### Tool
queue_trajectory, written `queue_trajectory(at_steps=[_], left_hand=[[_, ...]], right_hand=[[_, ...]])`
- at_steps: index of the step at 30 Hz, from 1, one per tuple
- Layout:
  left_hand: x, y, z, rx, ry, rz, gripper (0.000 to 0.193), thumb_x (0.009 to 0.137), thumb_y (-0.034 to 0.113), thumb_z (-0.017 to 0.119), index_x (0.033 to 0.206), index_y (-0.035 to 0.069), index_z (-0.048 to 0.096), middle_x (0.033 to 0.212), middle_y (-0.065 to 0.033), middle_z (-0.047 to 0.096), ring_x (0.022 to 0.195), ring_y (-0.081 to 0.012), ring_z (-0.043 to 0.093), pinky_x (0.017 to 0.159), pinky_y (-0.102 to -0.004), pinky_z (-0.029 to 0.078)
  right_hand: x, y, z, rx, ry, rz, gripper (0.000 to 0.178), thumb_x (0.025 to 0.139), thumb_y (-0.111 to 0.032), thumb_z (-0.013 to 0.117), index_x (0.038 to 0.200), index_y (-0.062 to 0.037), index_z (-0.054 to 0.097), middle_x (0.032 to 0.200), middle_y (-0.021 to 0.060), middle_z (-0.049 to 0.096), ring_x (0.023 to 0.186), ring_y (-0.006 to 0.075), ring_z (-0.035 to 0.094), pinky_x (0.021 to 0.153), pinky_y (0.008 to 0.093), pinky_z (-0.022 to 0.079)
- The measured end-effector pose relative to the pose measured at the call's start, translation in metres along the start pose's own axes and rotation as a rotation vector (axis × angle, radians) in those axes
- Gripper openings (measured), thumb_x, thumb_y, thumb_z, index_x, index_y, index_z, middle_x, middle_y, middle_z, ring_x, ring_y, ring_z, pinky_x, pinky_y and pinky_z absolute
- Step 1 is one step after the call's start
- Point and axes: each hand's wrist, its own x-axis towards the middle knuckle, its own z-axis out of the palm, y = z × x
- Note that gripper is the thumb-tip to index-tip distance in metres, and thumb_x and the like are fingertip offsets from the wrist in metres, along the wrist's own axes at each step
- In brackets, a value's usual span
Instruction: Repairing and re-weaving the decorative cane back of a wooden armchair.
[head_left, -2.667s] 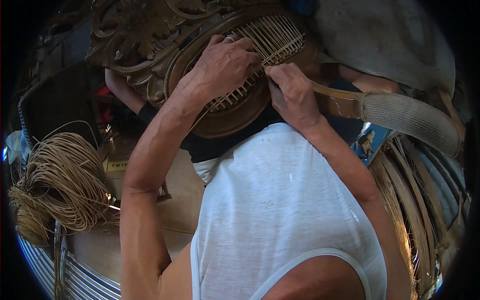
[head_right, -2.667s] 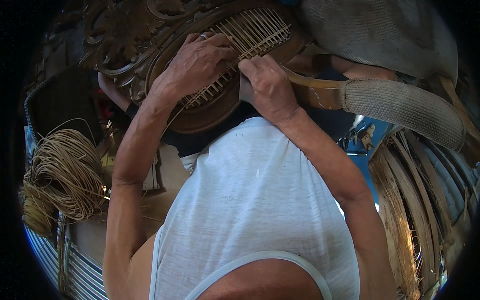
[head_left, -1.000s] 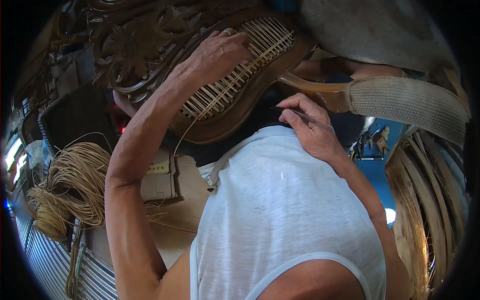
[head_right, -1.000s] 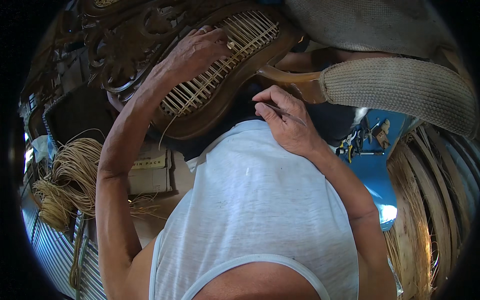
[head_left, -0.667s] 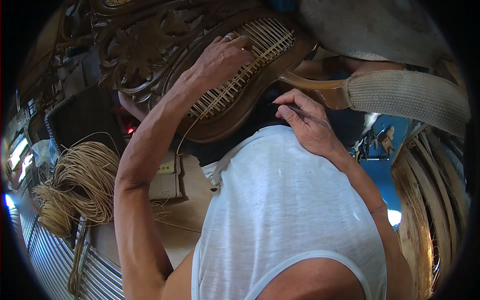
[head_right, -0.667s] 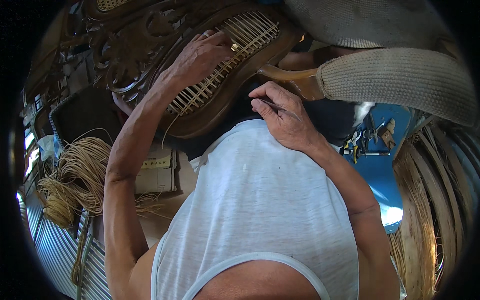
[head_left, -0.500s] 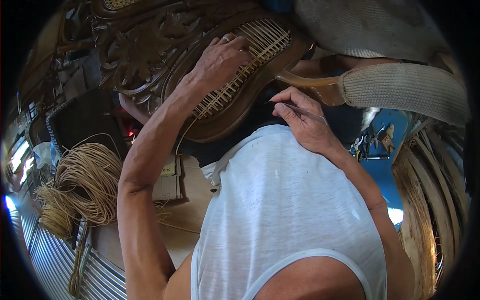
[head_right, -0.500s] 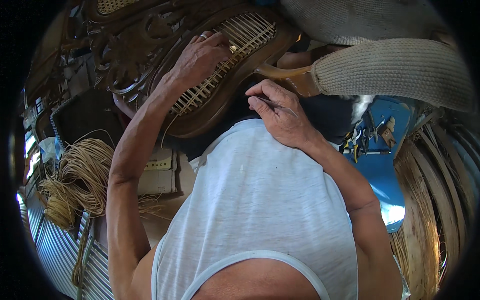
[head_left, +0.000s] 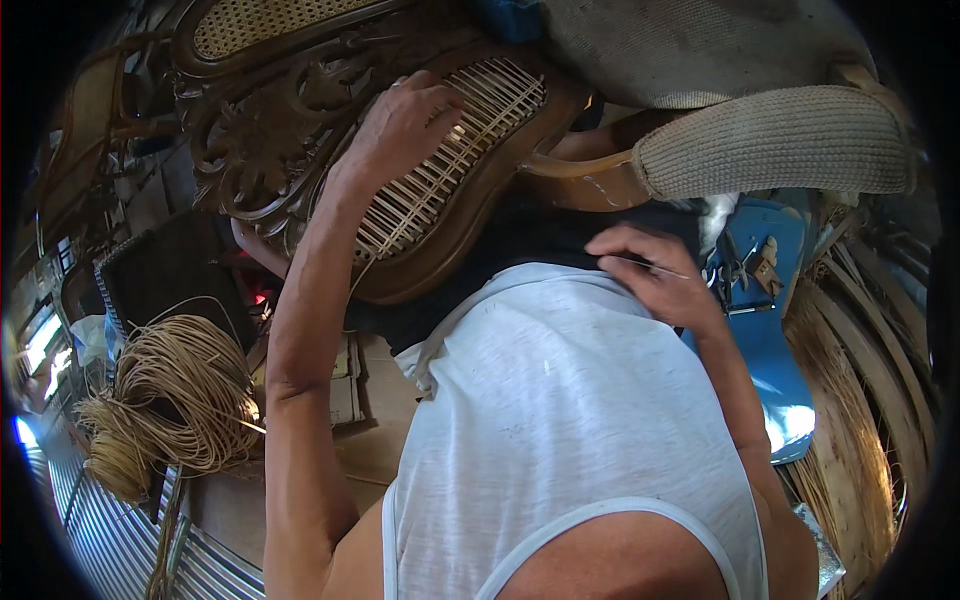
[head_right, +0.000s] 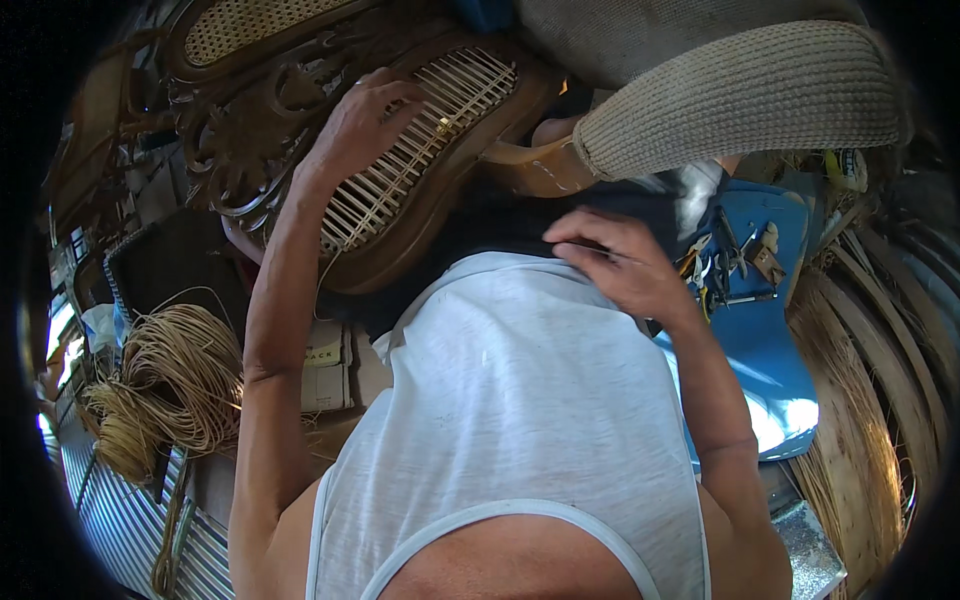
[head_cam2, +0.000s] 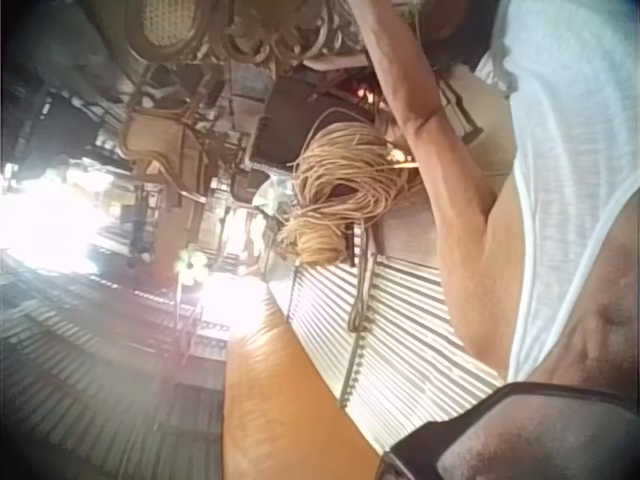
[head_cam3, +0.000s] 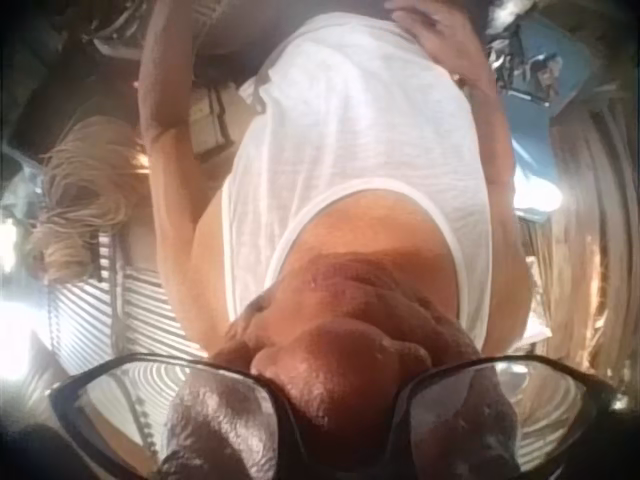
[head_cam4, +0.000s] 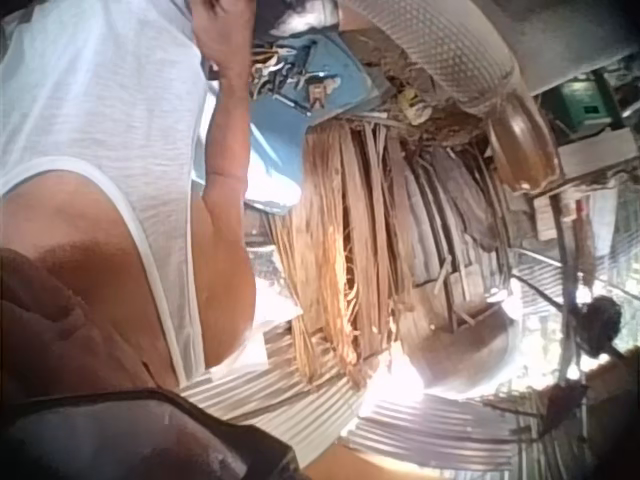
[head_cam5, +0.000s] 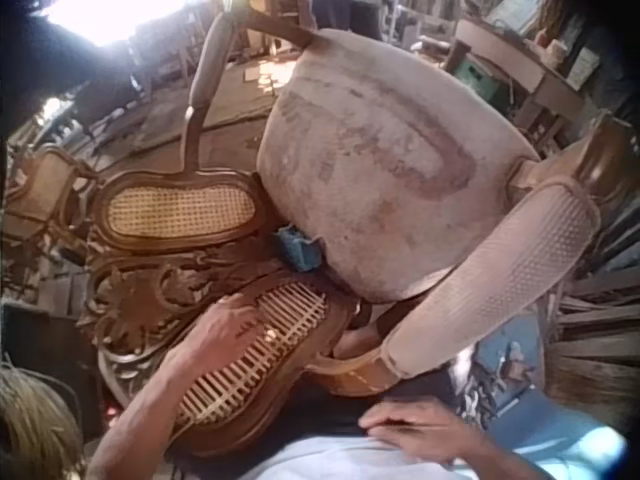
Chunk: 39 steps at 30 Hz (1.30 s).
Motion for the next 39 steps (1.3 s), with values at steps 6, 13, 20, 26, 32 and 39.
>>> queue_trajectory(at_steps=[6, 13, 20, 26, 32, 39], left_hand=[[0.002, 0.007, 0.012, -0.008, -0.083, 0.017, 0.023, 0.092, 0.013, 0.067, 0.111, 0.004, 0.077, 0.118, -0.0169, 0.068, 0.110, -0.0375, 0.066, 0.097, -0.0466, 0.052], [0.002, 0.015, 0.021, 0.085, -0.101, 0.036, 0.024, 0.090, 0.010, 0.065, 0.109, 0.005, 0.078, 0.115, -0.0148, 0.068, 0.109, -0.0350, 0.066, 0.098, -0.0456, 0.052], [0.007, 0.010, 0.022, 0.001, -0.144, 0.055, 0.023, 0.086, 0.009, 0.065, 0.105, 0.004, 0.078, 0.112, -0.0129, 0.070, 0.106, -0.0337, 0.068, 0.095, -0.0452, 0.054], [0.015, 0.011, 0.022, -0.031, -0.188, 0.091, 0.025, 0.086, 0.011, 0.066, 0.106, 0.004, 0.078, 0.113, -0.0124, 0.071, 0.108, -0.0339, 0.068, 0.094, -0.0433, 0.055], [0.010, 0.015, 0.008, -0.010, -0.162, 0.033, 0.021, 0.090, 0.013, 0.066, 0.106, 0.005, 0.078, 0.129, -0.0172, 0.066, 0.118, -0.0352, 0.065, 0.103, -0.0473, 0.051], [0.021, 0.010, 0.032, 0.155, 0.047, 0.033, 0.034, 0.092, 0.015, 0.065, 0.125, 0.006, 0.071, 0.132, -0.0186, 0.064, 0.120, -0.0411, 0.061, 0.103, -0.0497, 0.049]], right_hand=[[-0.028, 0.028, -0.052, 0.095, 0.140, 0.229, 0.016, 0.099, -0.010, 0.071, 0.112, -0.0034, 0.074, 0.098, 0.0013, 0.069, 0.090, 0.0125, 0.063, 0.082, 0.0265, 0.050], [-0.018, 0.046, -0.067, 0.097, 0.175, 0.311, 0.026, 0.104, -0.025, 0.067, 0.116, -0.0027, 0.073, 0.090, 0.0032, 0.069, 0.083, 0.0099, 0.065, 0.075, 0.0257, 0.054], [-0.016, 0.050, -0.069, 0.165, 0.212, 0.316, 0.027, 0.104, -0.026, 0.068, 0.116, -0.0019, 0.073, 0.083, 0.0033, 0.070, 0.078, 0.0094, 0.066, 0.071, 0.0247, 0.055], [-0.012, 0.049, -0.070, 0.180, 0.209, 0.292, 0.025, 0.104, -0.023, 0.067, 0.115, -0.0012, 0.073, 0.089, 0.0062, 0.072, 0.078, 0.0100, 0.067, 0.070, 0.0246, 0.055], [-0.028, 0.049, -0.068, 0.300, 0.299, 0.185, 0.021, 0.106, -0.019, 0.064, 0.113, -0.0002, 0.067, 0.099, 0.0096, 0.073, 0.080, 0.0100, 0.066, 0.068, 0.0234, 0.053], [-0.072, 0.074, -0.071, 0.623, 0.628, 0.362, 0.015, 0.106, -0.020, 0.063, 0.109, -0.0058, 0.060, 0.092, 0.0066, 0.070, 0.069, 0.0064, 0.055, 0.062, 0.0213, 0.042]])
